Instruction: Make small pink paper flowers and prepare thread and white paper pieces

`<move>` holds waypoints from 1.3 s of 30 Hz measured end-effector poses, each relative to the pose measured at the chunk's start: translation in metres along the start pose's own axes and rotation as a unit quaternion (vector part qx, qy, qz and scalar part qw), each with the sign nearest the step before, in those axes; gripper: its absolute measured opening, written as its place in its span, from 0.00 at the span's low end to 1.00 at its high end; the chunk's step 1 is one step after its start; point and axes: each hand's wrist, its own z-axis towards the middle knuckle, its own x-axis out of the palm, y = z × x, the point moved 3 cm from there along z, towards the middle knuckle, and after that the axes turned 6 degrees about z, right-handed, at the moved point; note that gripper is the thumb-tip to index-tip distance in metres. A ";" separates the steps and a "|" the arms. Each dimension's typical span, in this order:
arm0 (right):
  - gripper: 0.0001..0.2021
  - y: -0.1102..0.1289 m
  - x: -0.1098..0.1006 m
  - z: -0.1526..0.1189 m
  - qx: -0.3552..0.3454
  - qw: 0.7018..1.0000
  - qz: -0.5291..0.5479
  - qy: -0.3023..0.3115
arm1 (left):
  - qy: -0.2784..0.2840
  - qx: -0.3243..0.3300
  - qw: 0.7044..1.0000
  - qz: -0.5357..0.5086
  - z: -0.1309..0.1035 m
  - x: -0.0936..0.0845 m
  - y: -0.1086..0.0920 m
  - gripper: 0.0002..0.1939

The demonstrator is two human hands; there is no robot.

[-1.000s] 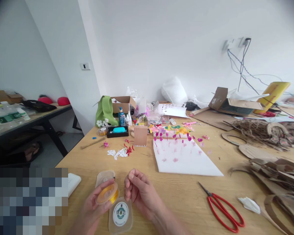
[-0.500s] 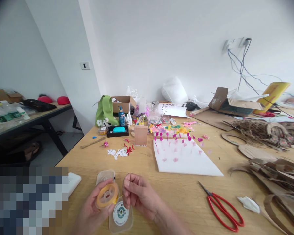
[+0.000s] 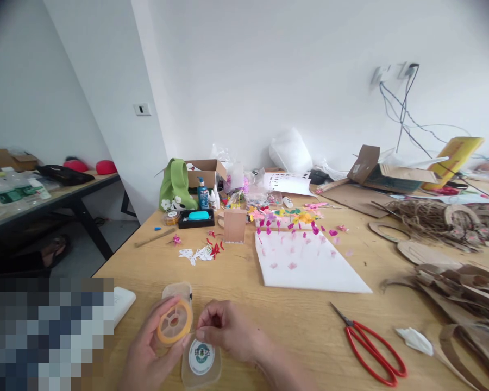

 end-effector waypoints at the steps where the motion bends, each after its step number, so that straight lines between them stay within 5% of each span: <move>1: 0.21 0.001 -0.001 0.000 -0.007 1.000 0.006 -0.005 | 0.008 0.001 1.000 0.006 0.000 -0.001 0.000 0.23; 7: 0.23 0.002 -0.001 0.001 0.019 0.995 0.093 0.006 | 0.019 -0.046 0.998 -0.044 0.001 -0.002 0.001 0.24; 17: 0.20 0.002 0.001 0.000 0.009 0.983 0.182 0.026 | 0.151 -0.126 0.958 -0.209 -0.003 0.007 0.015 0.32; 26: 0.20 0.008 -0.003 0.001 -0.002 0.979 0.204 -0.013 | 0.075 -0.173 0.950 -0.249 0.008 -0.003 0.014 0.28; 32: 0.20 0.013 -0.003 0.000 -0.004 0.976 0.215 -0.021 | 0.083 -0.194 0.947 -0.242 0.009 -0.004 0.010 0.28; 39: 0.21 0.004 -0.001 0.001 0.022 0.978 0.206 0.036 | 0.107 -0.135 0.965 -0.196 0.005 -0.003 0.014 0.32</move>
